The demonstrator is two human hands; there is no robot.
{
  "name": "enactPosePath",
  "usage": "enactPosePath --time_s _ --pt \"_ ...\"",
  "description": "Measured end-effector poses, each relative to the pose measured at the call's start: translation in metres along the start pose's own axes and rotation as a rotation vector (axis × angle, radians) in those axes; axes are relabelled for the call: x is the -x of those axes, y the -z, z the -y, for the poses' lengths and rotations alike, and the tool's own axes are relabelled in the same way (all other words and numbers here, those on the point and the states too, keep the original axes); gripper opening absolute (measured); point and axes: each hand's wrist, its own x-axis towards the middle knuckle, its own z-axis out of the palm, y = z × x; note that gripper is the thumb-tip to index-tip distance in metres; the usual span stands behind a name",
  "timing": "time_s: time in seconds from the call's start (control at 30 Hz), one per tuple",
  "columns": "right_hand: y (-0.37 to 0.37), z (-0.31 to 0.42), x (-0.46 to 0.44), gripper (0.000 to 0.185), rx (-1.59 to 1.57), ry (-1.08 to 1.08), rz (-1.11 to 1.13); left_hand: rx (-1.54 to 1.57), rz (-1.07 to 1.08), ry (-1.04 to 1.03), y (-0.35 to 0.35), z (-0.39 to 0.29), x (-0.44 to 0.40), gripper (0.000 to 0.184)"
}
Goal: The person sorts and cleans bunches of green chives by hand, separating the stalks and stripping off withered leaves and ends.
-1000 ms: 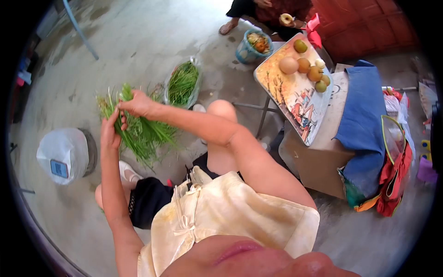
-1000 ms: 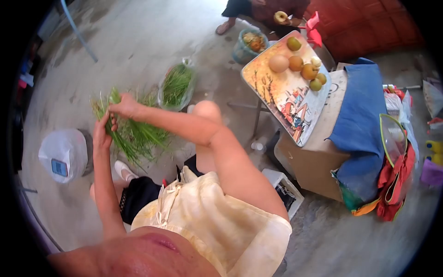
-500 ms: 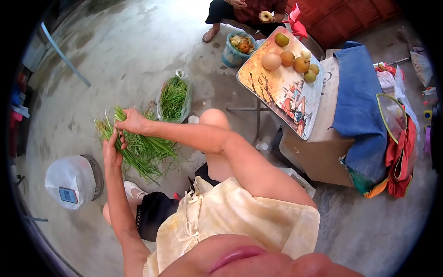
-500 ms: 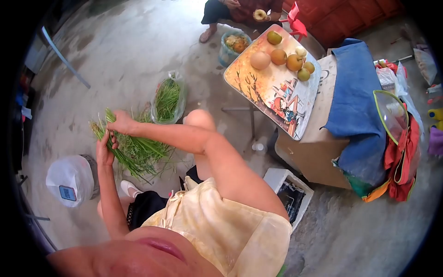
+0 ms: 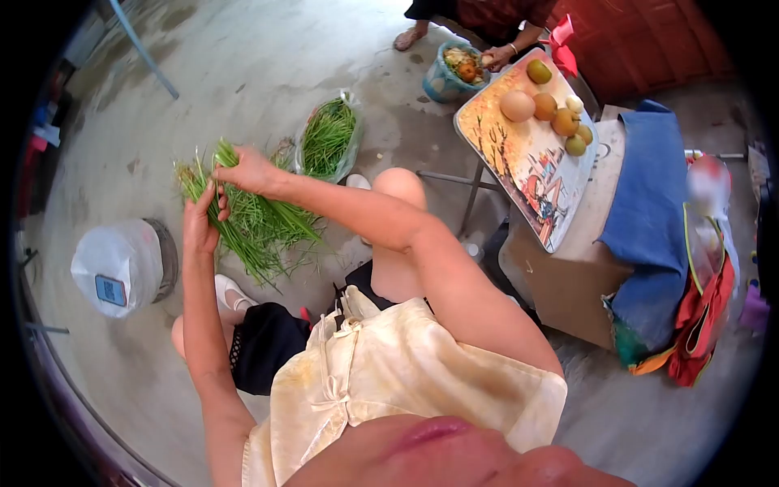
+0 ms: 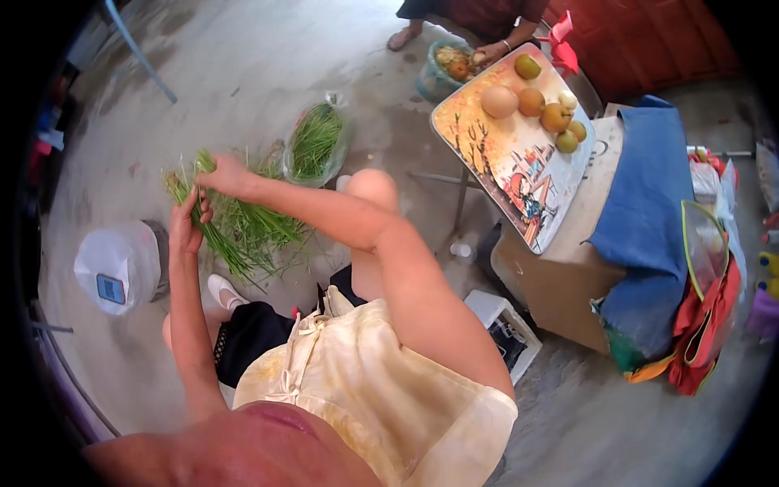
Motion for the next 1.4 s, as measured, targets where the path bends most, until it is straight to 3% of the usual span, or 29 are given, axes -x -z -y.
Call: enactPosePath --time_s 0.1,0.2,0.43,0.57,0.7,0.83,0.93,1.13,1.23,1.27,1.37,1.4 --pt "-0.006 0.004 0.003 0.011 -0.106 0.038 -0.005 0.017 0.018 -0.009 -0.006 -0.005 0.004 0.024" --pt "-0.008 0.016 0.007 0.011 -0.031 -0.058 -0.027 0.03 -0.002 0.0 0.004 -0.005 0.002 0.025" --pt "-0.019 -0.006 -0.009 0.016 -0.107 0.027 -0.003 -0.025 -0.069 -0.023 0.014 -0.002 0.0 0.025" --pt "-0.013 0.007 -0.008 0.022 -0.03 -0.168 0.07 0.017 -0.056 0.044 0.021 -0.004 -0.002 0.022" --pt "-0.011 -0.003 -0.017 0.013 -0.214 -0.253 0.138 0.063 -0.034 -0.036 0.015 -0.01 0.007 0.024" --pt "-0.015 -0.002 -0.02 0.016 -0.23 -0.304 0.157 0.073 0.007 -0.028 0.028 -0.006 0.004 0.024" --pt "-0.013 0.0 -0.02 0.015 -0.226 -0.312 0.167 0.149 -0.026 -0.044 0.026 -0.005 0.004 0.022" --pt "-0.001 0.007 -0.024 0.01 -0.561 -0.313 0.257 0.059 -0.146 -0.08 0.039 0.0 0.003 0.022" --pt "0.007 0.024 -0.026 0.013 -0.271 -0.249 0.204 0.03 -0.18 -0.077 0.047 -0.002 0.005 0.023" --pt "0.01 0.02 -0.028 0.015 -0.03 -0.251 0.16 0.022 -0.172 -0.071 0.047 -0.004 0.006 0.023" --pt "0.0 0.001 -0.026 0.018 0.16 -0.173 0.014 0.029 -0.078 -0.068 0.039 -0.011 0.012 0.023" --pt "-0.005 0.001 -0.023 0.02 0.089 -0.167 0.015 0.043 -0.051 -0.043 0.037 -0.011 0.012 0.023"
